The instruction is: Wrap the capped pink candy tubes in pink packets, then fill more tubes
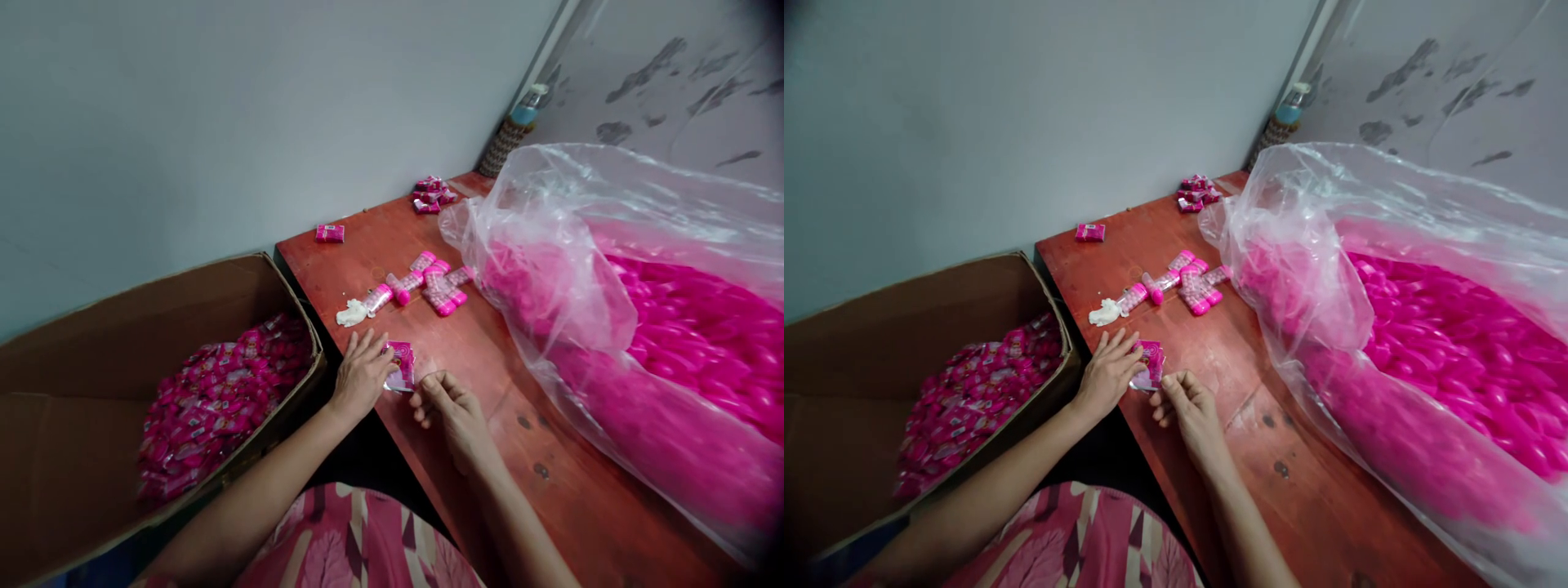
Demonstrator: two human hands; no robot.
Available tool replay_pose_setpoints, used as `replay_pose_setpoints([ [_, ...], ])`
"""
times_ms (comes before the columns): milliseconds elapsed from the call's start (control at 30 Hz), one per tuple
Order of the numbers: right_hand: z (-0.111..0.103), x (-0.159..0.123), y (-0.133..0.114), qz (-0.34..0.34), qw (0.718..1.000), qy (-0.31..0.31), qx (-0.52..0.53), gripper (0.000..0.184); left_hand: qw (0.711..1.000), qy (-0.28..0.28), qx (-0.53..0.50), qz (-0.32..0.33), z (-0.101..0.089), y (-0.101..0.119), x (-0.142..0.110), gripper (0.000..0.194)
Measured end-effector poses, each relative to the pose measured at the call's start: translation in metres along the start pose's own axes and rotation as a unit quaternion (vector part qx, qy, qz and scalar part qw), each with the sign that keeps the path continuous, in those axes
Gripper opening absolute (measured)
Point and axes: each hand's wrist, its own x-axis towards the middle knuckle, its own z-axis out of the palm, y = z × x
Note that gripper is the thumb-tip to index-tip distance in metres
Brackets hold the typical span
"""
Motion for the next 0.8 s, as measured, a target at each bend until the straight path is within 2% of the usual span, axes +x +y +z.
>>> replay_pose_setpoints([
  [167, 0.002, 0.012, 0.000, -0.096, 0.991, 0.071, -0.065, 0.020, 0.998, 0.041, -0.046, 0.003, 0.001, -0.002, -0.005, 0.025],
  [233, 0.006, 0.020, 0.000, -0.128, 0.987, 0.083, -0.049, 0.024, 0.997, 0.047, -0.069, 0.002, -0.001, 0.003, -0.006, 0.027],
  [333, 0.009, 0.031, -0.003, -0.121, 0.991, 0.059, 0.019, 0.032, 0.990, 0.050, -0.129, -0.009, -0.009, 0.015, -0.004, 0.028],
  [400, 0.010, 0.035, -0.005, -0.106, 0.991, 0.057, 0.052, 0.034, 0.976, 0.064, -0.202, -0.048, -0.016, 0.022, -0.003, 0.029],
  [500, 0.013, 0.036, -0.011, -0.101, 0.990, 0.077, 0.067, 0.035, 0.917, 0.082, -0.352, -0.167, -0.025, 0.029, -0.001, 0.037],
  [567, 0.017, 0.036, -0.015, -0.100, 0.990, 0.075, 0.066, 0.036, 0.854, 0.045, -0.459, -0.239, -0.029, 0.030, 0.000, 0.032],
  [667, 0.021, 0.036, -0.017, -0.103, 0.991, 0.069, 0.047, 0.037, 0.748, -0.007, -0.588, -0.307, -0.033, 0.027, 0.000, 0.029],
  [733, 0.019, 0.039, -0.015, -0.116, 0.989, 0.089, -0.002, 0.036, 0.698, 0.012, -0.626, -0.348, -0.035, 0.022, -0.002, 0.026],
  [800, 0.012, 0.044, -0.011, -0.140, 0.975, 0.121, -0.125, 0.032, 0.674, 0.033, -0.633, -0.380, -0.038, 0.016, -0.004, 0.024],
])
